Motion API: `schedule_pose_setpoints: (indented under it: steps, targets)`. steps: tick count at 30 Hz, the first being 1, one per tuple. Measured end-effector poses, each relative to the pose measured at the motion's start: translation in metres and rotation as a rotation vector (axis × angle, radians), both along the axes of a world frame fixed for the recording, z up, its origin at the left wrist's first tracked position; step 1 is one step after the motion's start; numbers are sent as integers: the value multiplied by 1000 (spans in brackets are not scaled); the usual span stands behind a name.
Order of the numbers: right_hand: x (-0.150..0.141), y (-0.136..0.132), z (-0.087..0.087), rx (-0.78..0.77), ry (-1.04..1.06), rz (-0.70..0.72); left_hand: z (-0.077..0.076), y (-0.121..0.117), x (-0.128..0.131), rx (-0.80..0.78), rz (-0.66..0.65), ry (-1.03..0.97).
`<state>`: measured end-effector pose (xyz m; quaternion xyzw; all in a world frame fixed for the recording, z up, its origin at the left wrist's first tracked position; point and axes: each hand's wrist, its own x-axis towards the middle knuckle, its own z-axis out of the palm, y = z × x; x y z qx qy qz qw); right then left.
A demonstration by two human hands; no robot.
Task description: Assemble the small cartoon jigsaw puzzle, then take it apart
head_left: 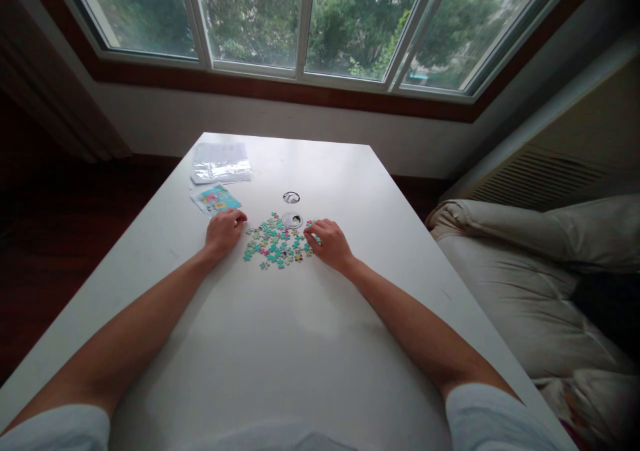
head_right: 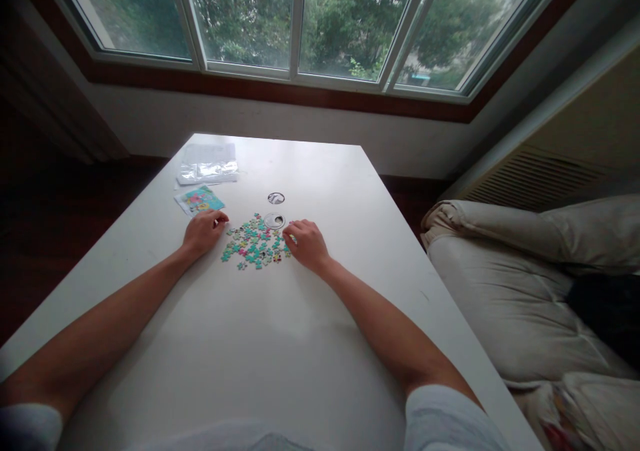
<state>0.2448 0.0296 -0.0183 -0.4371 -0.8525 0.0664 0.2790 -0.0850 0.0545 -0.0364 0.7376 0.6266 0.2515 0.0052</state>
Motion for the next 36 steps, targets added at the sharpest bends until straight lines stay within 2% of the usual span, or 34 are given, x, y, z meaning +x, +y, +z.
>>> schedule_pose_setpoints:
  steps: [3,9,12,16,22,36]
  targets:
    - [-18,-19,9,-21,-32,165,0,1,0,-4,-3,1]
    - [-43,-49,15,19,-152,324,-1,-1,1,1,-21,3]
    - [-47,-55,10,75,-206,350,0,-2,2,-3,-25,-8]
    - [-50,-57,4,53,-243,385,1,-2,3,-7,-26,-15]
    - [-52,-59,5,70,-236,450,0,-1,2,-10,-22,-14]
    - [-58,-62,-1,187,-223,490,-1,-1,6,-15,-24,9]
